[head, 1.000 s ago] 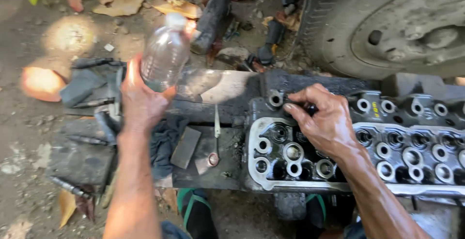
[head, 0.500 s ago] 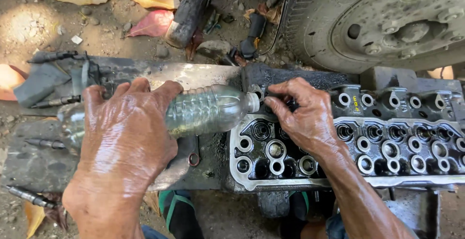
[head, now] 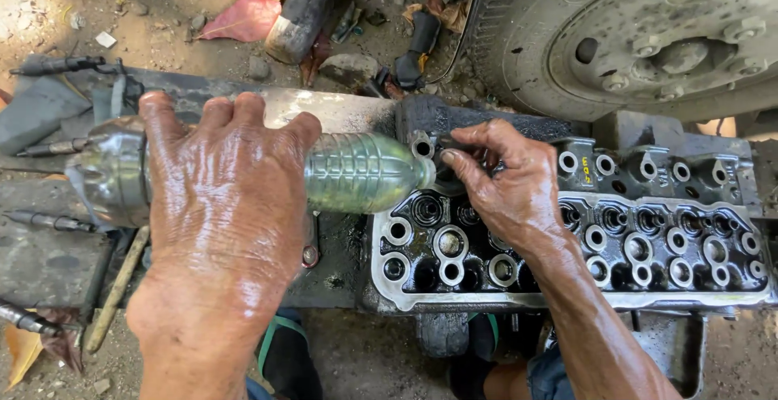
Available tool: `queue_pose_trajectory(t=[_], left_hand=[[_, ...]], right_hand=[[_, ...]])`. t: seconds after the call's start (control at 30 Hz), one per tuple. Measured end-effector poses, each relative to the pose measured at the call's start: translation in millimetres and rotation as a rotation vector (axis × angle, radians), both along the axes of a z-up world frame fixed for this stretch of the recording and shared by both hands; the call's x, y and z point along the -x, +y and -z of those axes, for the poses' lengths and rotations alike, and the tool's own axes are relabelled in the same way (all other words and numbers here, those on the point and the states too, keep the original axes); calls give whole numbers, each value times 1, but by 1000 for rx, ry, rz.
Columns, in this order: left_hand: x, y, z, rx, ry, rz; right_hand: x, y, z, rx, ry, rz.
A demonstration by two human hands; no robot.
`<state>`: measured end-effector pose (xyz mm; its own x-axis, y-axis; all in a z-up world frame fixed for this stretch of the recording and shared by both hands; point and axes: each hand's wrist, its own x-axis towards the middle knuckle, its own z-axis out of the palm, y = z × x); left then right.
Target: Cleaning and repairing components within a vehicle's engine cylinder head, including valves and seals.
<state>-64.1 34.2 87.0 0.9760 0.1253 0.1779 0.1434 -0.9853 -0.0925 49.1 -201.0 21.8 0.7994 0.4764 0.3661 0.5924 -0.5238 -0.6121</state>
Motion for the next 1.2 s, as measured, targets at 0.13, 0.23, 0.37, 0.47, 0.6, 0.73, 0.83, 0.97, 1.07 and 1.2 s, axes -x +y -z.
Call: queue_pose_trajectory(t=[0.13,0.23,0.37,0.47,0.6,0.73,0.83,0.97,1.07,1.2], left_hand=[[1,1,-2,-17,-26,19],[2,2,1,-56,-44,33],[1,3,-3,-113,-4,14],[0,13,1,-69,88,-38],[-12,42,21,244,223,-104],[-24,70,56,470,18,13],[-40,62,54,761,-198,12],[-56,49,68,1299,-313,-113],[-59,44,88,1264,-272,-286],[-57,52,97,1301,-209,-322]], right_hand=[[-2,0,-1,-4,68,-35],[2,-1,-5,-25,13,-40],[2,1,-2,28,47,-59],[5,1,-17,0,-79,-57],[4,1,-6,37,-11,-49],[3,0,-14,-30,-88,-29],[3,3,-6,-23,-31,-17],[7,7,-25,-59,-110,25],[8,7,5,-146,-36,12],[1,5,2,-129,-64,15]])
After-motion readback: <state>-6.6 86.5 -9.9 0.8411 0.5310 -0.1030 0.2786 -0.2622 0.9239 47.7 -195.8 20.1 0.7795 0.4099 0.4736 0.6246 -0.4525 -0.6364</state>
